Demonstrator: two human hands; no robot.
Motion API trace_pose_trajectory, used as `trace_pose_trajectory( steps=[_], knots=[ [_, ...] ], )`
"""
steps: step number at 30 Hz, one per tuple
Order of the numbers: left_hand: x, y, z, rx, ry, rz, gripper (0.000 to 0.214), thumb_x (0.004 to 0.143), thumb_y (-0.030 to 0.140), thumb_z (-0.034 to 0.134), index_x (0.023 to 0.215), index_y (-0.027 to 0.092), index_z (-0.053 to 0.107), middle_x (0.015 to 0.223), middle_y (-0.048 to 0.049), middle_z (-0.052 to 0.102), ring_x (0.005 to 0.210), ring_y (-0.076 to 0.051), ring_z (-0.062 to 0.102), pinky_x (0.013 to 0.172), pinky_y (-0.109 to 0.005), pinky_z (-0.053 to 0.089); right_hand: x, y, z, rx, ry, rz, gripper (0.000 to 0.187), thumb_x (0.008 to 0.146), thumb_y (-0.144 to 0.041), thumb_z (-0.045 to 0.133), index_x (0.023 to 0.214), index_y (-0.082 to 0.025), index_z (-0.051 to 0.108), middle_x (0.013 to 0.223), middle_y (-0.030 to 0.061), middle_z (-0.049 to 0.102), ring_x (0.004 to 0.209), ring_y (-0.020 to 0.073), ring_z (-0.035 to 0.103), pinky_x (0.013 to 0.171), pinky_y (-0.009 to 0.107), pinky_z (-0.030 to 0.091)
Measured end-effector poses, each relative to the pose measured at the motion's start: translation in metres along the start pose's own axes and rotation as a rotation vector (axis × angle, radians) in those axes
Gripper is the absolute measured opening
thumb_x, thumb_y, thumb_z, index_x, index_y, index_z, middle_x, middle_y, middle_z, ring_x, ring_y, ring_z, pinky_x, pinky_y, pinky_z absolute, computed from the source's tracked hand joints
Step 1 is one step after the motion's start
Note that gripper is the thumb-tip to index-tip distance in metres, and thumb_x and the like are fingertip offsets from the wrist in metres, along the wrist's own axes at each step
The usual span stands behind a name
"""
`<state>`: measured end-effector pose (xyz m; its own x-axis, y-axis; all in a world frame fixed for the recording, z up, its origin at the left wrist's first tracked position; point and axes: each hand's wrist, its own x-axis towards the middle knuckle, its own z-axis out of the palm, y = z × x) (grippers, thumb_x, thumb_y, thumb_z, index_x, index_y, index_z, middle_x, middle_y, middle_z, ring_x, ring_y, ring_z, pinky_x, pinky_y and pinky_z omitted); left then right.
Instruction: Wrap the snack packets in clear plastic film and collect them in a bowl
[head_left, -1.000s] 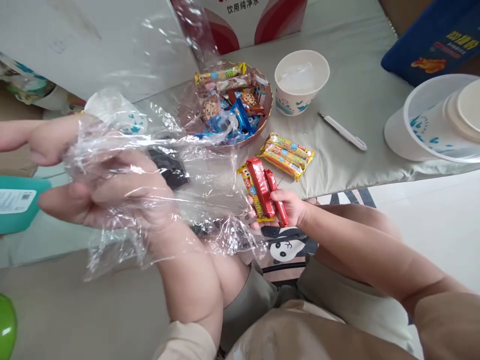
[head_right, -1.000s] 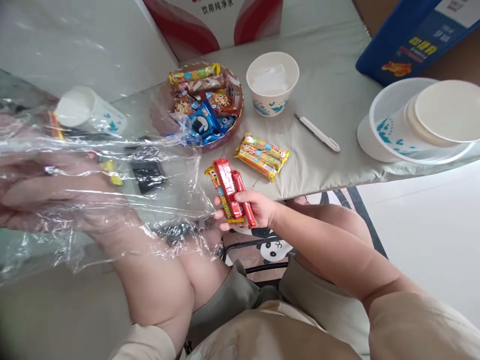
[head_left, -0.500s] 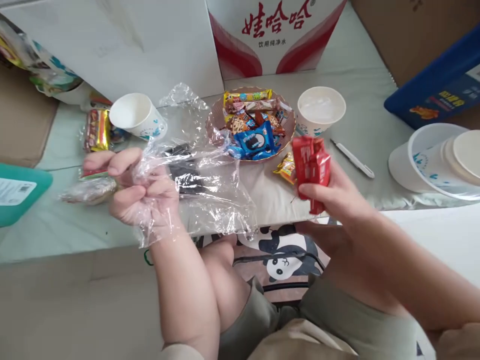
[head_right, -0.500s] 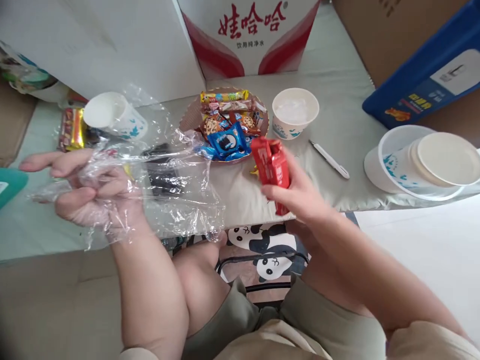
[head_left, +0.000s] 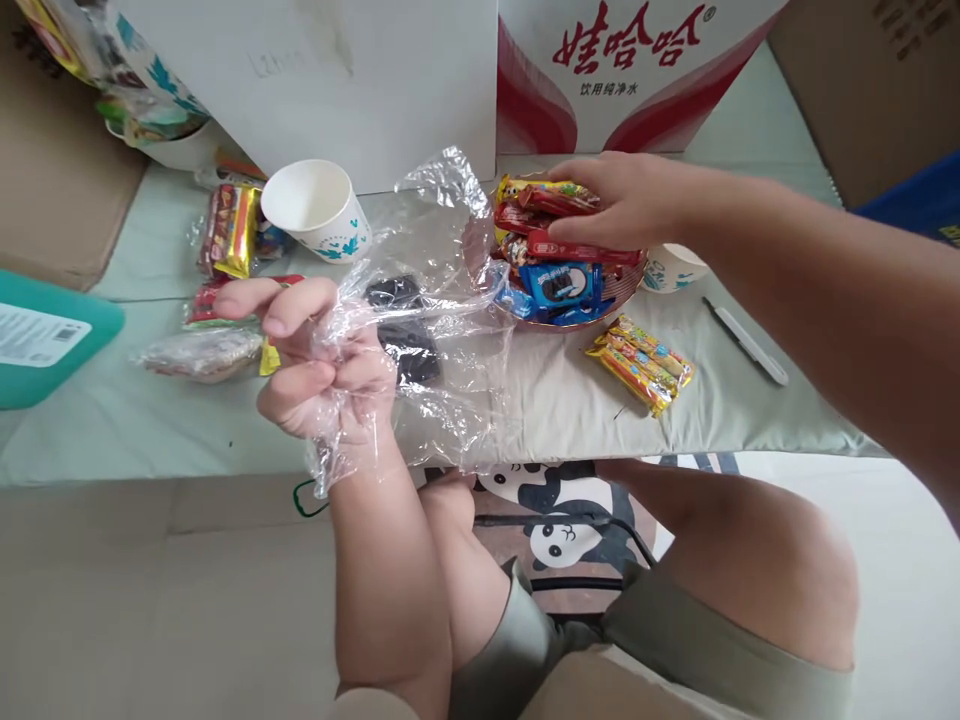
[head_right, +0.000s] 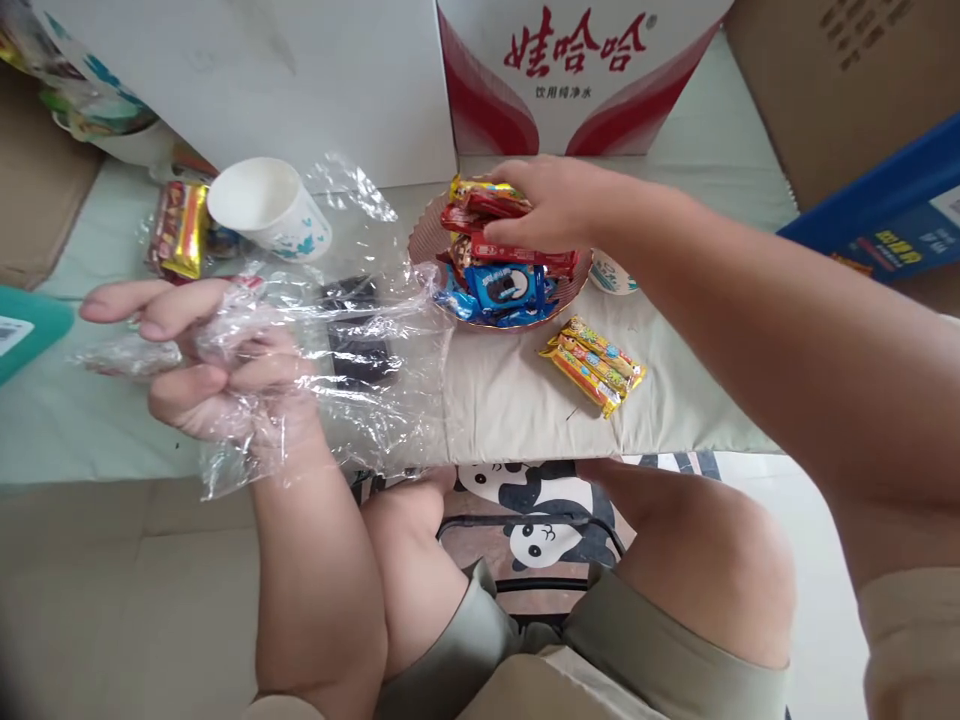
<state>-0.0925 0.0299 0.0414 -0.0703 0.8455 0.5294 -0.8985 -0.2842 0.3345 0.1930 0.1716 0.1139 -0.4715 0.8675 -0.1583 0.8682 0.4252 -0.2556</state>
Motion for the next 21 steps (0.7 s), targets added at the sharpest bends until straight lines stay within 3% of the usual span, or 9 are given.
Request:
trace_pose_trajectory(
  steps=[4, 9, 12, 15, 17, 19, 21],
  knots=[
    [-0.001, -0.001, 0.012, 0.006, 0.044, 0.006, 0.056, 0.051, -0.003, 0.05, 0.095, 0.031, 0.059, 0.081, 0.0149, 0.07, 0.057, 0.003, 0.063, 0.035, 0.004, 0.027, 0.013, 0.021, 0.036, 0.197, 0.206, -0.178, 0.041, 0.093, -0.045, 0.067, 0.131, -0.027, 0.068, 0.132, 0.0087, 0.072, 0.137, 0.0323, 0.056, 0.113, 0.053, 0.045],
    [-0.001, -0.002, 0.013, -0.049, -0.027, -0.032, 0.058, 0.049, -0.004, 0.053, 0.095, 0.03, 0.065, 0.084, 0.012, 0.072, 0.056, 0.003, 0.06, 0.035, 0.004, 0.028, 0.022, 0.013, 0.07, 0.158, 0.3, -0.275, 0.043, 0.089, -0.048, 0.069, 0.128, -0.03, 0.067, 0.144, 0.0074, 0.067, 0.149, 0.0386, 0.044, 0.115, 0.059, 0.042],
    [-0.002, -0.005, 0.015, -0.088, -0.053, -0.042, 0.057, 0.052, -0.003, 0.054, 0.098, 0.029, 0.066, 0.087, 0.0089, 0.073, 0.058, 0.003, 0.06, 0.036, 0.004, 0.029, 0.039, 0.002, 0.08, 0.224, 0.316, -0.3, 0.043, 0.08, -0.05, 0.079, 0.118, -0.031, 0.071, 0.141, 0.0073, 0.069, 0.145, 0.042, 0.048, 0.114, 0.062, 0.042],
    [-0.002, -0.007, 0.018, -0.119, -0.048, -0.05, 0.056, 0.052, -0.002, 0.053, 0.097, 0.029, 0.065, 0.086, 0.009, 0.072, 0.057, 0.003, 0.059, 0.035, 0.004, 0.026, 0.054, -0.007, 0.077, 0.434, 0.331, -0.306, 0.039, 0.066, -0.041, 0.092, 0.097, -0.032, 0.072, 0.123, 0.0061, 0.076, 0.137, 0.0396, 0.056, 0.108, 0.059, 0.049],
    [-0.002, -0.009, 0.021, -0.12, -0.023, -0.047, 0.057, 0.049, -0.002, 0.051, 0.095, 0.03, 0.065, 0.084, 0.0096, 0.071, 0.058, 0.003, 0.061, 0.033, 0.004, 0.024, 0.049, -0.017, 0.064, 0.568, 0.353, -0.278, 0.04, 0.059, -0.032, 0.096, 0.088, -0.033, 0.068, 0.114, 0.0047, 0.076, 0.137, 0.0376, 0.054, 0.102, 0.057, 0.053],
    [-0.001, -0.01, 0.023, -0.101, 0.033, -0.02, 0.057, 0.046, -0.002, 0.05, 0.092, 0.03, 0.064, 0.08, 0.0108, 0.069, 0.057, 0.002, 0.061, 0.032, 0.004, 0.021, 0.025, -0.03, 0.05, 0.605, 0.426, -0.253, 0.037, 0.064, -0.029, 0.094, 0.087, -0.035, 0.066, 0.117, 0.0037, 0.074, 0.141, 0.0353, 0.05, 0.102, 0.056, 0.054],
    [0.0, -0.009, 0.023, -0.068, 0.128, 0.041, 0.056, 0.045, 0.0, 0.049, 0.089, 0.031, 0.061, 0.074, 0.012, 0.065, 0.053, 0.002, 0.058, 0.031, 0.004, 0.018, -0.014, -0.046, 0.044, 0.549, 0.543, -0.247, 0.02, 0.08, -0.033, 0.081, 0.093, -0.033, 0.065, 0.124, 0.0053, 0.071, 0.136, 0.0321, 0.053, 0.11, 0.056, 0.048]
  ],
)
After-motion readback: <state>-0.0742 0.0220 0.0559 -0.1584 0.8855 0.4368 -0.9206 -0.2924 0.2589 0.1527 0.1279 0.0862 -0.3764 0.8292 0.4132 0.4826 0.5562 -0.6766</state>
